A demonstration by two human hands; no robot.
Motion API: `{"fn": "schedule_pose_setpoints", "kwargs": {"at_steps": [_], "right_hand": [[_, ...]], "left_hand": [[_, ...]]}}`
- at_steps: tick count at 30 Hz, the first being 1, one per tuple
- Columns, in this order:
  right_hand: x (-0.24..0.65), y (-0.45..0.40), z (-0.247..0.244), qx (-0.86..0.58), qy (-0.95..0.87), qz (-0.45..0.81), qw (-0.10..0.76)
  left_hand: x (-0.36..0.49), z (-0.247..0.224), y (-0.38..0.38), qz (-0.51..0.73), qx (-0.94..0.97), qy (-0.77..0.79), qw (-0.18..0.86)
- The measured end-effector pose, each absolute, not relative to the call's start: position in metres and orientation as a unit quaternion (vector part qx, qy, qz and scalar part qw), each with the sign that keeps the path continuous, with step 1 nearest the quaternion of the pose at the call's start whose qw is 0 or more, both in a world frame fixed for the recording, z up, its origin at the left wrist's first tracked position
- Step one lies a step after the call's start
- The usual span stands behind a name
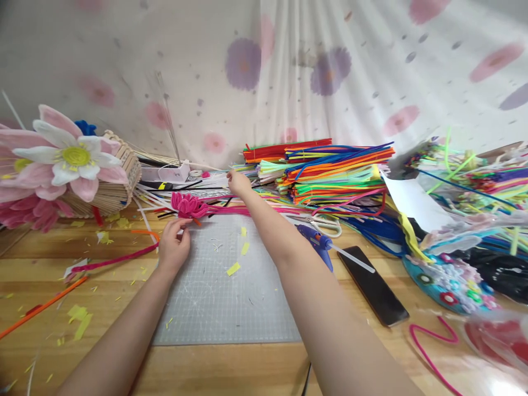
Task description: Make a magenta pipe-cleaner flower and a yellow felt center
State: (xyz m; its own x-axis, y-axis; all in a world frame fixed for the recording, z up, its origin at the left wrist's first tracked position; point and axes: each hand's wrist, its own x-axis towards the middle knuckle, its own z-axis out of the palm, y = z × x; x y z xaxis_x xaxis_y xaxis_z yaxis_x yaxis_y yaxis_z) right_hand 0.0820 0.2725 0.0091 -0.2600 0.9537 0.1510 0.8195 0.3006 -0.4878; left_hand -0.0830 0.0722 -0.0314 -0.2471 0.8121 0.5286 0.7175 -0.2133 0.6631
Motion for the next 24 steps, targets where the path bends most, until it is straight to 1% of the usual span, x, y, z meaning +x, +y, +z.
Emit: {"fn": "schedule_pose_setpoints", "kwargs": {"at_steps": [5,13,18,21,24], "right_hand": [[0.075,0.277,-0.006,-0.591,-0.779,0.141,0.159],[0.068,0.273,-0.011,-0.612,-0.768,0.109,0.153],[0.065,0.270,-0.012,-0.570,-0.790,0.116,0.191],[0.066,0.271,-0.011,-0.561,-0.790,0.149,0.196],[0.074,0.273,-0.008,-0.576,-0.755,0.199,0.240]], "left_hand": [[-0.082,-0.030,0.071,0.479,0.614,0.624,0.056],[-0.081,-0.030,0.071,0.482,0.614,0.623,0.056],[-0.081,-0.030,0.071,0.479,0.614,0.625,0.058],[-0.082,-0.031,0.072,0.480,0.616,0.623,0.055],[-0.082,-0.031,0.072,0.479,0.615,0.624,0.054]]}}
